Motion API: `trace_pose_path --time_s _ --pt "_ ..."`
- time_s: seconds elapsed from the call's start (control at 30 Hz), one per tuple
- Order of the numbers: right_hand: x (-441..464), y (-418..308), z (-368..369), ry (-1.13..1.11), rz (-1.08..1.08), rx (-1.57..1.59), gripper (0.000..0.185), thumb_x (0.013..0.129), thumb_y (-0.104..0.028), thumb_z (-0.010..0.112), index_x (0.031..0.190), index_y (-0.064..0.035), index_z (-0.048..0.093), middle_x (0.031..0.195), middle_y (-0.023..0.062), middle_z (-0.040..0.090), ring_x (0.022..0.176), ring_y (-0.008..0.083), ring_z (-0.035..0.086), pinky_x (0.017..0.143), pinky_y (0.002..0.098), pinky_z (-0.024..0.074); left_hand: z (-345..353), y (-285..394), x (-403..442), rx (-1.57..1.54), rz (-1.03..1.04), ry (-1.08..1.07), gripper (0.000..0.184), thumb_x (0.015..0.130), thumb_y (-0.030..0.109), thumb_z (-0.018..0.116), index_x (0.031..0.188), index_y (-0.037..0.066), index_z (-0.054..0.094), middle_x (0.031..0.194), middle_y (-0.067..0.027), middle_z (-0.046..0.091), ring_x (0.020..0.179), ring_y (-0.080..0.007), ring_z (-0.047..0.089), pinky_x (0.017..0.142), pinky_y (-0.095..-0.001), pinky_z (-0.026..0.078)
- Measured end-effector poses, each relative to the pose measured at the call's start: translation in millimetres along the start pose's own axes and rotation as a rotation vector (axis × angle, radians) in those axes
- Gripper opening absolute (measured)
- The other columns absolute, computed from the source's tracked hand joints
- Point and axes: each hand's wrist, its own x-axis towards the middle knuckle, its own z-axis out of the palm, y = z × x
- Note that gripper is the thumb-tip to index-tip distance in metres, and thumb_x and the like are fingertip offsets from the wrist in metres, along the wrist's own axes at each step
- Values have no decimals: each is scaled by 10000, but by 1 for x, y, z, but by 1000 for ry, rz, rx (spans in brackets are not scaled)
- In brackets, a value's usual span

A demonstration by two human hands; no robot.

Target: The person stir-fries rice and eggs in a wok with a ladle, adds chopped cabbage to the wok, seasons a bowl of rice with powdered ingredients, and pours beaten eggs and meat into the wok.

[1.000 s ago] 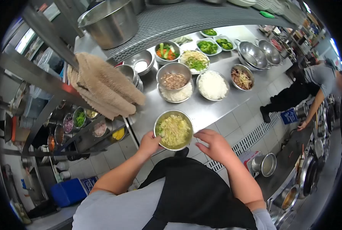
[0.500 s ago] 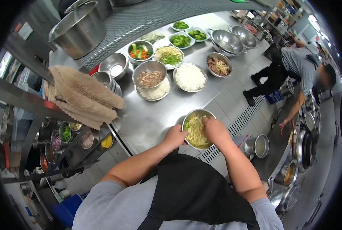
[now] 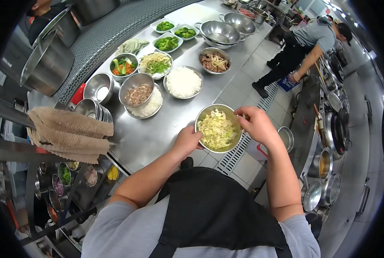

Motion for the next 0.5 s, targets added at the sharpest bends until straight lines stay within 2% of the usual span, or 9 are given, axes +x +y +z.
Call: trace_pose_path --time_s 0.1,0.13,0.17,0.23,0.27,0.3,0.37,0.4,0.5 --pt "1 5 10 11 -29 -1 259 787 -85 583 1026 4 625 878 200 624 828 325 615 753 389 491 2 4 -1 -15 25 -38 283 838 89 490 1050 -94 534 947 -156 620 754 -206 653 601 -303 563" --pt "2 11 15 -2 -168 -242 412 757 -102 632 1162 -51 572 1017 199 605 876 316 619 781 392 498 3 6 -1 -15 25 -42 283 838 89 490 1050 -94 534 947 -156 620 754 -206 653 601 -303 563" --pt "0 12 22 1 -167 -242 412 757 -102 632 1162 -51 572 1017 199 605 876 316 619 781 392 498 5 8 -1 -37 29 -61 263 836 88 491 1022 -91 541 925 -153 622 739 -204 653 595 -306 561" --pt "-9 -2 44 -150 -93 -513 644 718 -119 684 1315 -138 446 1149 194 550 943 313 612 814 394 501 7 5 1 -54 29 -86 244 833 87 493 994 -88 549 903 -151 624 724 -203 652 588 -308 559" --pt "-11 -12 54 -251 35 -675 761 695 -127 714 1364 -182 357 1185 184 521 977 314 607 830 390 500 8 -2 6 62 41 -103 221 831 88 495 957 -83 554 867 -146 625 703 -201 650 578 -308 556" --pt "-9 -8 55 -249 41 -677 761 695 -127 714 1364 -182 357 1185 184 521 977 314 607 830 390 500 9 -10 11 176 55 -119 201 828 89 497 921 -78 559 832 -141 625 682 -199 648 568 -309 553" --pt "-1 9 66 -384 113 -640 674 697 -113 700 1308 -160 420 1152 166 541 977 310 609 820 392 502 10 -26 17 114 58 -119 181 823 93 500 869 -72 560 776 -136 620 650 -193 642 553 -308 548" --pt "-1 18 68 -305 89 -585 546 697 -84 676 1212 -124 500 1110 161 573 965 318 610 813 400 498 11 -29 16 107 57 -129 186 820 93 501 871 -77 558 778 -139 620 646 -196 643 550 -310 549" --pt "-2 32 70 -191 57 -523 435 698 -58 645 1122 -85 554 1031 170 604 962 331 602 807 410 490 12 -33 19 91 42 -121 196 815 91 504 876 -87 556 784 -147 620 643 -204 646 548 -313 552"
